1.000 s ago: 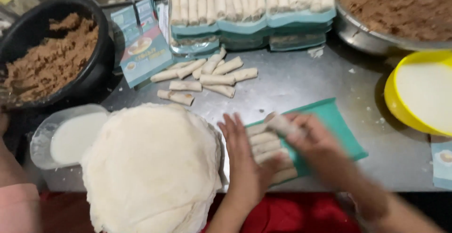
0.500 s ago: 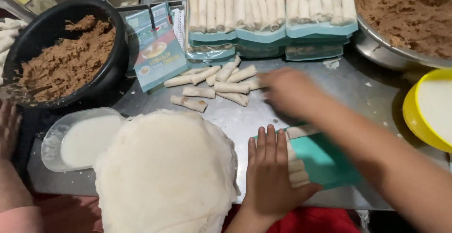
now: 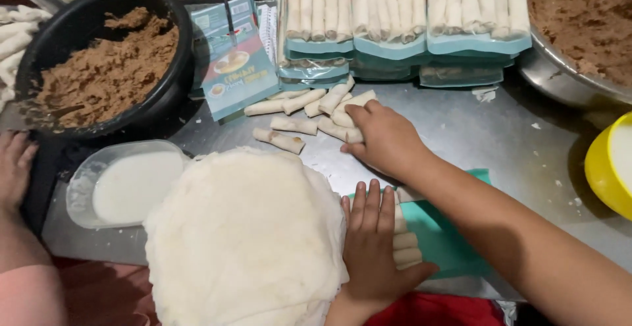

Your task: Packing prepared spring rolls into plastic bags using a plastic guide for efficient insertion.

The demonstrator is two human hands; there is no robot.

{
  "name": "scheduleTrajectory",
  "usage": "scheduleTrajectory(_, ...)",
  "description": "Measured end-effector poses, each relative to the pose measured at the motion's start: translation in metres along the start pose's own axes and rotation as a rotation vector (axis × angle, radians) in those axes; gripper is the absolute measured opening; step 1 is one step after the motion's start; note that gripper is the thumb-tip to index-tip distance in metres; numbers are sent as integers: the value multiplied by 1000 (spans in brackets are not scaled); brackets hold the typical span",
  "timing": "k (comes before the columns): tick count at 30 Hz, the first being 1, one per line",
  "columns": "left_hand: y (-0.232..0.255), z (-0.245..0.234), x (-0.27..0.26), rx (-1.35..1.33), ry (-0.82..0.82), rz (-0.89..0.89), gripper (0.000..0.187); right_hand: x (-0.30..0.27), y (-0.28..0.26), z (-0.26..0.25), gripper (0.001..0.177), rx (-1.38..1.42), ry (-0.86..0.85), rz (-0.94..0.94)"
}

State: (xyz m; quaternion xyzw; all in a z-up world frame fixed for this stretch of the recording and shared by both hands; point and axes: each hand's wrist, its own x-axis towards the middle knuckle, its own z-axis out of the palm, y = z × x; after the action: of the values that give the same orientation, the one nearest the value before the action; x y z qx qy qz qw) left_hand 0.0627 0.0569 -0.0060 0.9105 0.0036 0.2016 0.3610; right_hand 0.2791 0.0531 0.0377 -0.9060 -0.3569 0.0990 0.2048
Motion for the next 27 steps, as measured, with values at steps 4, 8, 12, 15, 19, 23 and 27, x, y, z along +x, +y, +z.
scheduleTrajectory(4,6,-3,5,2,63,7,121,-2,-6,1,46,-99,8,-34)
scheduleTrajectory(8,-2,-1,-3,-141,135,21,121,-33,17,-38,38,18,-147,-12)
scheduleTrajectory(12,-4,-5,-4,-222,148,68,106,-125,84,-63,39,8,-159,-130)
scheduleTrajectory(15,11,-11,10,-64,15,-52,141,-161,103,-46,42,-168,-144,-16)
scheduleTrajectory(19,30,-12,39,215,-117,-111,136,-175,117,-42,32,202,106,40)
scheduleTrajectory(23,18,11,67,93,-95,61,54,-204,114,-51,23,566,264,201)
scheduleTrajectory(27,7,14,76,-111,-139,-2,43,-215,118,-33,10,222,242,-263)
